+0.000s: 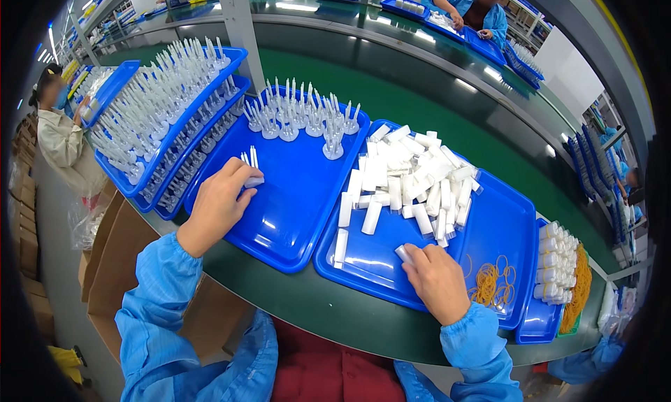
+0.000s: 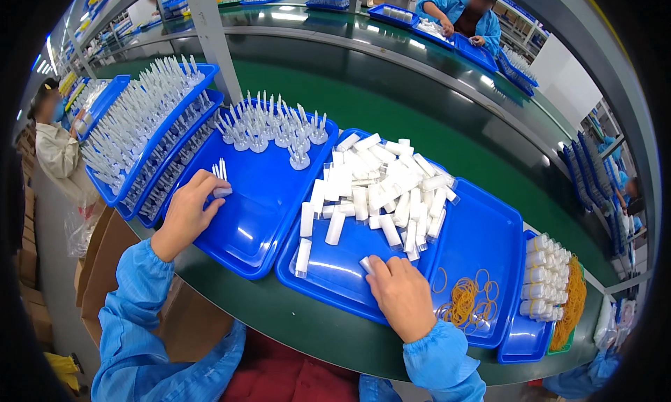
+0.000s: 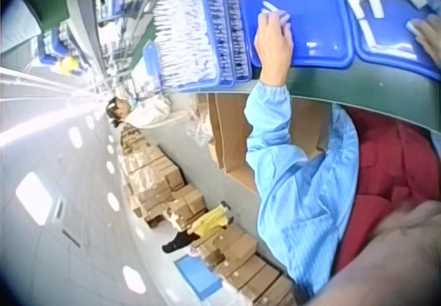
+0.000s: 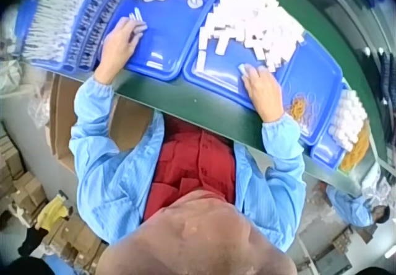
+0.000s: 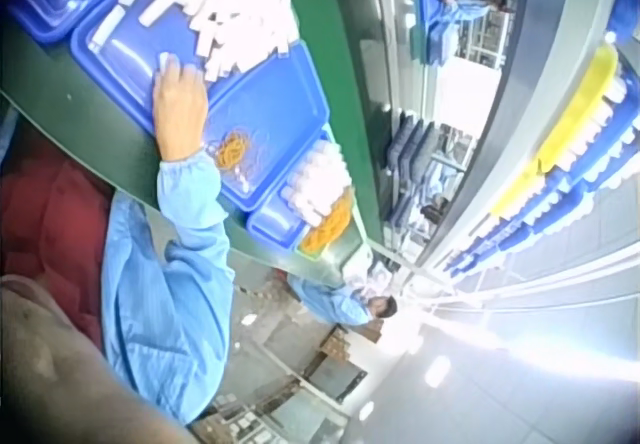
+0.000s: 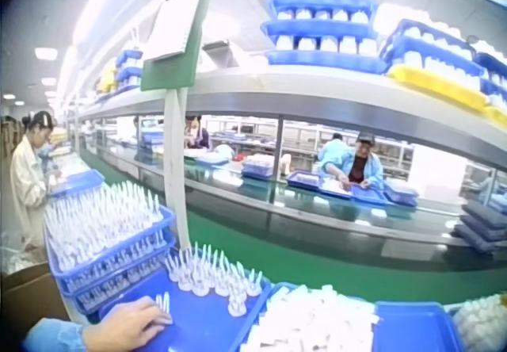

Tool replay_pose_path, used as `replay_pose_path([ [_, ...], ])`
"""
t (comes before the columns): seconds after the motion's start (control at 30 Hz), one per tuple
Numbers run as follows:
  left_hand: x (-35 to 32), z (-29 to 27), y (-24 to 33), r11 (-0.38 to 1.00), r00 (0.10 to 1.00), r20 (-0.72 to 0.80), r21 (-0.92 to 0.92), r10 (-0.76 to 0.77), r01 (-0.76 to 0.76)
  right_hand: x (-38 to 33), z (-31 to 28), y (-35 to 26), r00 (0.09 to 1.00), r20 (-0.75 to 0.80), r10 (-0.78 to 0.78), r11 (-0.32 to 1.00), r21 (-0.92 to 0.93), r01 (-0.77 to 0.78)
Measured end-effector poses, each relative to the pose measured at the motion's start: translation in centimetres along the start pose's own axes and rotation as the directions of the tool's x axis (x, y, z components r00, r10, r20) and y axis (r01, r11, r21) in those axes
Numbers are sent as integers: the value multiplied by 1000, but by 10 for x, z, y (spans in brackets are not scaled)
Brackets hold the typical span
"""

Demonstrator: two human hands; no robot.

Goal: Group and secure plastic components using rubber bands on a production line.

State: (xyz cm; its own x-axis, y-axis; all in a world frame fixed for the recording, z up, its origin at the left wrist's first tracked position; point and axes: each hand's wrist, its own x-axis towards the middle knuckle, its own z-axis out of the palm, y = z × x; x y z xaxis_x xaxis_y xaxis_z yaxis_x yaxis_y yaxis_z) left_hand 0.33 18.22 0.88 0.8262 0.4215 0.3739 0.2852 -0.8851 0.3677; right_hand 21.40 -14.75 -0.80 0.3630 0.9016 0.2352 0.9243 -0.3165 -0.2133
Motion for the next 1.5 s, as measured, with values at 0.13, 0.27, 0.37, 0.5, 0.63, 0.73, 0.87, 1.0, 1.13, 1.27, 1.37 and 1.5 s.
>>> replay_pose_path([
  [0.13, -4, 3, 15, 995, 997, -71, -90, 26, -33, -4, -9, 1, 995, 51, 91, 971, 216, -100],
  [0.27, -15, 1, 75, 925, 994, -33, -364, 102, -107, -11, -28, 2, 910, 139, 390, 602, 709, -366],
  [0.37, -32, 20, 114, 735, 980, 109, -676, 165, -49, -7, -23, -13, 844, 206, 495, 193, 921, -338],
  [0.5, -47, 44, 150, 326, 944, 307, -910, 120, 254, -13, -6, -12, 804, 154, 575, 141, 949, -283],
  [0.63, -62, 59, 169, 145, 951, 287, -952, 118, 269, -16, -7, -5, 762, 135, 633, 88, 966, -245],
  [0.73, -61, 49, 176, 187, 908, 383, -917, 171, 352, -25, -1, 0, 821, 79, 565, 193, 955, -225],
  [0.87, -64, 51, 180, 194, 889, 413, -905, 196, 378, -29, -7, 0, 868, 14, 497, 312, 930, -194],
  [1.0, -66, 48, 182, 199, 878, 445, -890, 179, 410, -29, -11, -2, 851, 5, 525, 327, 922, -207],
  [1.13, -69, 51, 183, 208, 874, 453, -885, 173, 417, -33, -10, -1, 899, -51, 435, 405, 903, -145],
  [1.27, -66, 43, 181, 404, 889, 367, -883, 273, 240, -27, -22, 14, 992, -93, 87, 685, 728, 8],
  [1.37, -62, 43, 170, 396, 861, 372, -890, 347, 225, -16, -32, 13, 998, 8, -60, 694, 719, 36],
  [1.5, -65, 43, 163, 375, 910, 275, -915, 310, 149, -15, -24, -4, 995, -95, 39, 698, 715, 40],
])
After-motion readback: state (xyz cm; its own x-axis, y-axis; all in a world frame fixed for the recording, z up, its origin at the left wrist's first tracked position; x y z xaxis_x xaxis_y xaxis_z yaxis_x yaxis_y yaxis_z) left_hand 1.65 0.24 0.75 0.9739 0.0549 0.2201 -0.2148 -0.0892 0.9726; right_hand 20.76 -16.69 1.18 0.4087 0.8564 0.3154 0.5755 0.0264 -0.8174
